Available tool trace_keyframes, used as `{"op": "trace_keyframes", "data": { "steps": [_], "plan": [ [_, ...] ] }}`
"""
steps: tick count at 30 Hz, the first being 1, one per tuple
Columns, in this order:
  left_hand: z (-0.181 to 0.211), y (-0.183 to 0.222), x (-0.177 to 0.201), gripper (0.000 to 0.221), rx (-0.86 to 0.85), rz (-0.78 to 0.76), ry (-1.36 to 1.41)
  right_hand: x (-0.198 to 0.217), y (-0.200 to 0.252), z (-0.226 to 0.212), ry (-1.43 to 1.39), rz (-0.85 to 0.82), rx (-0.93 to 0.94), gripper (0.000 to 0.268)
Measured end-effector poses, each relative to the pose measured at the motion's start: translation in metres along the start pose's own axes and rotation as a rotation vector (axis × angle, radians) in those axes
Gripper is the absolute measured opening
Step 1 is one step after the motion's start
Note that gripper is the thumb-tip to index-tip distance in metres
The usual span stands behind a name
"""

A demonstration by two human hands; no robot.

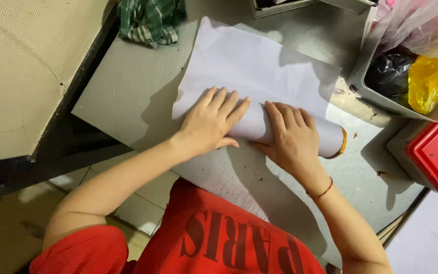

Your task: The person prepares a roll cake by using a scraper to loosen the edges of a marble cake in a pan, flipping it onto paper, peeling off the baking paper, spreading jam across the surface with a spatula, and rolling the cake into a cylinder using the paper.

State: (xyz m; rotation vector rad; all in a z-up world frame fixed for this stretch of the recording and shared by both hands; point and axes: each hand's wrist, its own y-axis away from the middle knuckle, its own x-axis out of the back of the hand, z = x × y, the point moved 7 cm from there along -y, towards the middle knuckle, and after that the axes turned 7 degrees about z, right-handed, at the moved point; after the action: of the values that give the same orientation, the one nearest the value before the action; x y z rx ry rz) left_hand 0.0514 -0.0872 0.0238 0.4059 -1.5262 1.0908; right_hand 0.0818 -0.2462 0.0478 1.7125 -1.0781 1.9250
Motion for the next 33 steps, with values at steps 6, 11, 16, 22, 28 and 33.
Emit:
{"op": "trace_keyframes", "data": {
  "steps": [6, 11, 16, 22, 28, 33],
  "plan": [
    [-0.017, -0.014, -0.023, 0.126, 0.036, -0.091, -0.034, -0.016, -0.022, 0.017, -0.115, -0.444, -0.108, 0.109],
    [0.002, -0.038, -0.037, 0.114, 0.039, -0.249, 0.008, -0.032, -0.008, 0.021, -0.022, -0.317, -0.101, 0.11],
    [0.015, -0.051, -0.033, 0.114, -0.038, -0.349, 0.045, 0.028, 0.046, -0.004, -0.169, 0.148, -0.222, 0.078],
    [0.035, -0.075, -0.039, 0.119, -0.043, -0.43, 0.139, -0.038, 0.147, 0.001, -1.564, 0.283, -1.326, 0.051],
    [0.053, -0.095, -0.046, 0.124, -0.06, -0.449, 0.194, -0.074, 0.141, 0.011, -2.049, 0.799, -1.502, 0.032],
    [0.059, -0.082, -0.009, 0.111, -0.078, -0.355, 0.189, -0.042, 0.117, -0.013, -2.214, 0.944, -1.576, 0.045]
  ]
}}
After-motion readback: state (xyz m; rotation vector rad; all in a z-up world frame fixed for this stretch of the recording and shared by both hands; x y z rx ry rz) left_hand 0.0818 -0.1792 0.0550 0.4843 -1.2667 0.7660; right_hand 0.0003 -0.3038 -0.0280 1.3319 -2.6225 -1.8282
